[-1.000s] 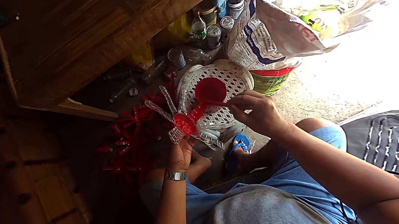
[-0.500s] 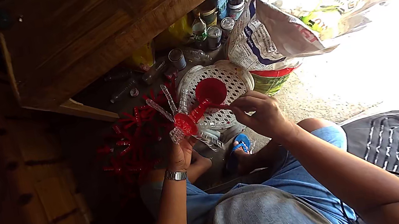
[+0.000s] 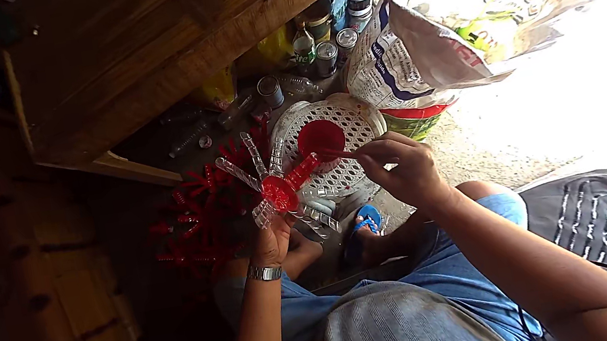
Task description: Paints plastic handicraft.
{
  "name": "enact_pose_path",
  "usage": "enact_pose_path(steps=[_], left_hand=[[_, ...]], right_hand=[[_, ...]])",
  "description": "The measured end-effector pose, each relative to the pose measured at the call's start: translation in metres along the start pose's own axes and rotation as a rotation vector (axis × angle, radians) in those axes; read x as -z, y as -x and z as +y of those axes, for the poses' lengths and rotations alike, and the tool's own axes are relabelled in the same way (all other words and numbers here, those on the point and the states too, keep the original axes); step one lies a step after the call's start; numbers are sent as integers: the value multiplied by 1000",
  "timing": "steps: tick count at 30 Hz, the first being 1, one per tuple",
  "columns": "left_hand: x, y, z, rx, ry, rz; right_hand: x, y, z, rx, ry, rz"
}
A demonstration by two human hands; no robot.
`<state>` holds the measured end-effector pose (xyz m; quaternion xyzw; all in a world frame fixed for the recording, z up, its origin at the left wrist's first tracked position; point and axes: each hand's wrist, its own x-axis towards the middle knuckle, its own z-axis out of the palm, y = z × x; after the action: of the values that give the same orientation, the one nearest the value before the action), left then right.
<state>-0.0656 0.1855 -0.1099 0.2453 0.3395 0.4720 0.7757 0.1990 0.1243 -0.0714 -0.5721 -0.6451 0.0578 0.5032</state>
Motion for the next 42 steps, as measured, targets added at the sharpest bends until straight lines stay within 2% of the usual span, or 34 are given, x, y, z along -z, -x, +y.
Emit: enact_pose_path(steps=[12, 19, 25, 34, 42], left_hand=[[6, 0, -2, 15, 8, 18], [7, 1, -3, 9, -19, 21], [6, -1, -2, 2, -6, 36], [6, 0, -2, 14, -28, 35], [5, 0, -2, 4, -25, 30]], right_hand=[[-13, 4, 6, 0, -26, -83], [-8, 4, 3, 33, -25, -44], [-12, 0, 4, -8, 5, -95], [-2, 2, -4, 20, -6, -43], [-6, 8, -3, 5, -6, -87]])
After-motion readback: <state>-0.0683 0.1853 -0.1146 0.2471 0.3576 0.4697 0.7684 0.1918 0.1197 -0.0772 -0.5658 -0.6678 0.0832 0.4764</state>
